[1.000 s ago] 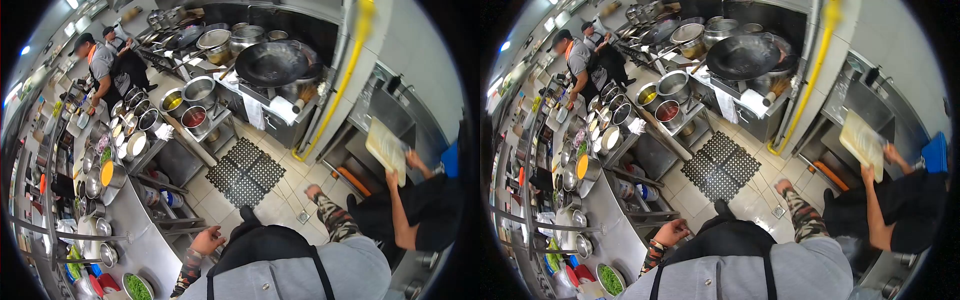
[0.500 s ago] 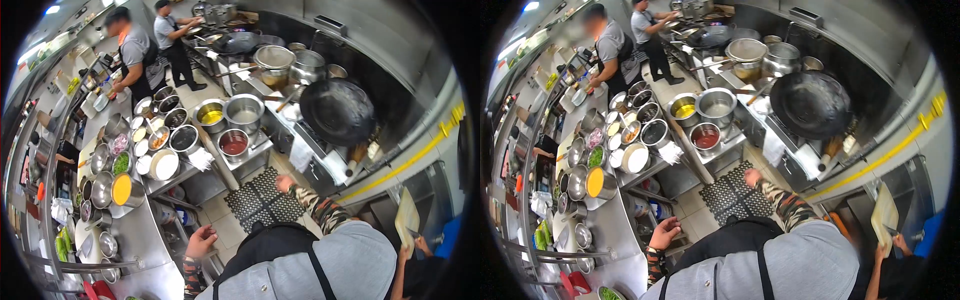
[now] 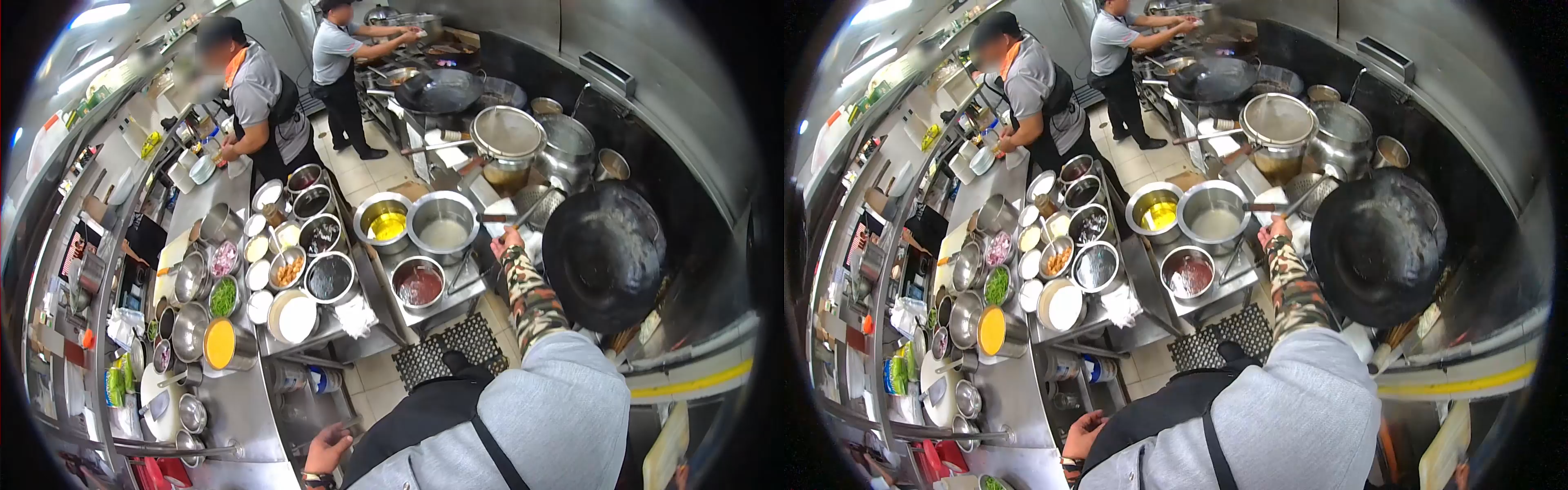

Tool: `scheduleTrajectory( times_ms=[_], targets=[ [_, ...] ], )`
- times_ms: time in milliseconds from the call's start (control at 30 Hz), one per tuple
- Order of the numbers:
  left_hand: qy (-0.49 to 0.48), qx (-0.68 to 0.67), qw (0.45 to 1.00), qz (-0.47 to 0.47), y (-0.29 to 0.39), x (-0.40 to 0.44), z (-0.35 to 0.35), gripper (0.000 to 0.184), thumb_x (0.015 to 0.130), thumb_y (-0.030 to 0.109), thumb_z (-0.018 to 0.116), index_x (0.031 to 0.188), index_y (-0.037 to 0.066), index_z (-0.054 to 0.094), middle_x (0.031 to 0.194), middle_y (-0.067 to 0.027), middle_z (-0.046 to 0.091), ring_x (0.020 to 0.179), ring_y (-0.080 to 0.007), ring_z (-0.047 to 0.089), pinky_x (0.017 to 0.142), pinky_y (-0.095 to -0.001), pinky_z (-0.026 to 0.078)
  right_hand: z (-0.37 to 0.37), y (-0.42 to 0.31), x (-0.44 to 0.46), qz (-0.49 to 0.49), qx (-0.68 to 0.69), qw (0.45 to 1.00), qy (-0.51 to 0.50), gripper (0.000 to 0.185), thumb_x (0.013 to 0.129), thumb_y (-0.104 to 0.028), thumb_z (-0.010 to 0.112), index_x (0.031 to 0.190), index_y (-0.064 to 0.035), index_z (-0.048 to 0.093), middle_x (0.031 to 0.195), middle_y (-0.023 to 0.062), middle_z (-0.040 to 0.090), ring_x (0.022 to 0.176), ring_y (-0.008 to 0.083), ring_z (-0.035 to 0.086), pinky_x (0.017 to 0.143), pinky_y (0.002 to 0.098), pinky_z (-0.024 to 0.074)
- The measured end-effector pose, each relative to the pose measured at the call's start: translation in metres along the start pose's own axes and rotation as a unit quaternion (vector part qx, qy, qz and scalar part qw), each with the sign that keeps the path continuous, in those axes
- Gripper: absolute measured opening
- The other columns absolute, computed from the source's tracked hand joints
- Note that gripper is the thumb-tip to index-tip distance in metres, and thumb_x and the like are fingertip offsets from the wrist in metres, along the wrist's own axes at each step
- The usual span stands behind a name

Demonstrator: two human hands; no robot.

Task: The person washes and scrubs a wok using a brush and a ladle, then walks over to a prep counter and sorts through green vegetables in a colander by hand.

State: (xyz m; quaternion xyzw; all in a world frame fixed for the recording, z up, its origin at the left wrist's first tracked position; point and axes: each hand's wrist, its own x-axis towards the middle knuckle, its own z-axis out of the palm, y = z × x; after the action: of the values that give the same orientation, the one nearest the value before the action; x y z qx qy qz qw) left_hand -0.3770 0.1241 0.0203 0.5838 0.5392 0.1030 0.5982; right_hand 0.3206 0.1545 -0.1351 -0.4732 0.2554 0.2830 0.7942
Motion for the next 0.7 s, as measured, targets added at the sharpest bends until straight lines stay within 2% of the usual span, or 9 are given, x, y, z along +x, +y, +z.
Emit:
scheduleTrajectory(
  times_ms=[33, 100, 133, 233, 267, 400, 567, 633, 700],
  targets=[
    [0.001, -0.002, 1.0, 0.006, 0.013, 0.005, 0.008, 0.05, 0.084, 0.013, 0.073, 0.127, -0.006, 0.054, 0.108, -0.0125, 0.068, 0.098, -0.0165, 0.065, 0.085, -0.0291, 0.052, 0.008, -0.015, 0.0, 0.031, 0.004, 0.999, -0.007, 0.032, 0.086, -0.036, 0.063, 0.085, -0.0059, 0.051, 0.074, 0.0071, 0.054, 0.062, 0.0226, 0.057, 0.06, 0.038, 0.0479],
    [0.004, -0.057, 0.998, -0.01, 0.039, 0.017, 0.024, 0.052, 0.084, 0.013, 0.074, 0.127, -0.007, 0.053, 0.109, -0.0135, 0.068, 0.097, -0.0176, 0.065, 0.085, -0.0292, 0.052, 0.012, -0.043, 0.02, 0.054, 0.035, 0.993, -0.094, 0.039, 0.083, -0.043, 0.063, 0.09, -0.0066, 0.052, 0.075, 0.0082, 0.056, 0.068, 0.0232, 0.057, 0.071, 0.0419, 0.0487],
    [0.002, -0.06, 0.998, -0.022, 0.052, 0.023, 0.03, 0.053, 0.084, 0.012, 0.073, 0.128, -0.008, 0.051, 0.11, -0.0149, 0.068, 0.098, -0.0187, 0.065, 0.085, -0.0296, 0.052, 0.018, -0.066, 0.036, 0.103, 0.051, 0.989, -0.097, 0.041, 0.081, -0.045, 0.065, 0.087, -0.0069, 0.052, 0.066, 0.0071, 0.056, 0.058, 0.0221, 0.055, 0.061, 0.0405, 0.0479],
    [-0.01, -0.009, 1.0, 0.013, 0.055, 0.059, 0.035, 0.054, 0.085, 0.013, 0.073, 0.129, -0.008, 0.05, 0.112, -0.0159, 0.067, 0.099, -0.0193, 0.065, 0.085, -0.0299, 0.052, 0.05, -0.121, -0.008, -0.095, -0.139, 0.984, 0.055, 0.028, 0.09, -0.035, 0.059, 0.085, -0.0091, 0.052, 0.052, 0.0042, 0.044, 0.041, 0.0191, 0.043, 0.041, 0.0345, 0.0359],
    [-0.01, -0.024, 1.0, 0.013, 0.065, 0.066, 0.04, 0.055, 0.085, 0.013, 0.073, 0.129, -0.009, 0.05, 0.109, -0.0152, 0.067, 0.097, -0.0188, 0.065, 0.084, -0.0297, 0.052, 0.058, -0.139, -0.016, -0.063, -0.059, 0.995, 0.042, 0.019, 0.095, -0.026, 0.056, 0.083, -0.0114, 0.051, 0.05, 0.0009, 0.038, 0.039, 0.0164, 0.036, 0.039, 0.0326, 0.0305],
    [-0.03, 0.031, 0.998, 0.036, 0.079, 0.108, 0.052, 0.055, 0.084, 0.014, 0.074, 0.129, -0.008, 0.051, 0.106, -0.0144, 0.068, 0.092, -0.0183, 0.065, 0.079, -0.0296, 0.052, 0.052, -0.167, -0.077, -0.129, 0.125, 0.98, -0.09, 0.012, 0.094, -0.019, 0.06, 0.087, -0.0106, 0.054, 0.062, -0.0001, 0.044, 0.05, 0.0117, 0.044, 0.045, 0.0285, 0.0343],
    [-0.089, 0.034, 0.994, 0.048, 0.12, 0.131, 0.076, 0.053, 0.084, 0.013, 0.074, 0.128, -0.006, 0.052, 0.102, -0.0122, 0.069, 0.085, -0.0167, 0.064, 0.071, -0.0288, 0.052, 0.026, -0.277, -0.047, -0.245, 0.038, 0.965, -0.085, 0.019, 0.092, -0.022, 0.059, 0.077, -0.0143, 0.049, 0.059, -0.0029, 0.045, 0.047, 0.0101, 0.043, 0.043, 0.0273, 0.0351],
    [-0.093, 0.041, 0.995, 0.01, 0.143, 0.133, 0.086, 0.042, 0.089, 0.011, 0.07, 0.125, -0.005, 0.056, 0.108, -0.0105, 0.067, 0.099, -0.0152, 0.063, 0.088, -0.0287, 0.05, 0.014, -0.322, -0.031, -0.246, 0.053, 0.959, -0.132, 0.018, 0.092, -0.019, 0.059, 0.078, -0.0149, 0.048, 0.059, -0.0039, 0.043, 0.046, 0.009, 0.039, 0.042, 0.027, 0.0333],
    [-0.104, 0.048, 0.993, 0.014, 0.137, 0.145, 0.082, 0.042, 0.089, 0.011, 0.07, 0.125, -0.005, 0.056, 0.108, -0.0105, 0.067, 0.099, -0.0151, 0.063, 0.088, -0.0286, 0.05, 0.005, -0.354, -0.034, -0.214, 0.068, 0.953, -0.203, 0.017, 0.092, -0.017, 0.059, 0.079, -0.0153, 0.047, 0.059, -0.005, 0.041, 0.045, 0.0077, 0.037, 0.041, 0.0262, 0.0316]
  ],
)
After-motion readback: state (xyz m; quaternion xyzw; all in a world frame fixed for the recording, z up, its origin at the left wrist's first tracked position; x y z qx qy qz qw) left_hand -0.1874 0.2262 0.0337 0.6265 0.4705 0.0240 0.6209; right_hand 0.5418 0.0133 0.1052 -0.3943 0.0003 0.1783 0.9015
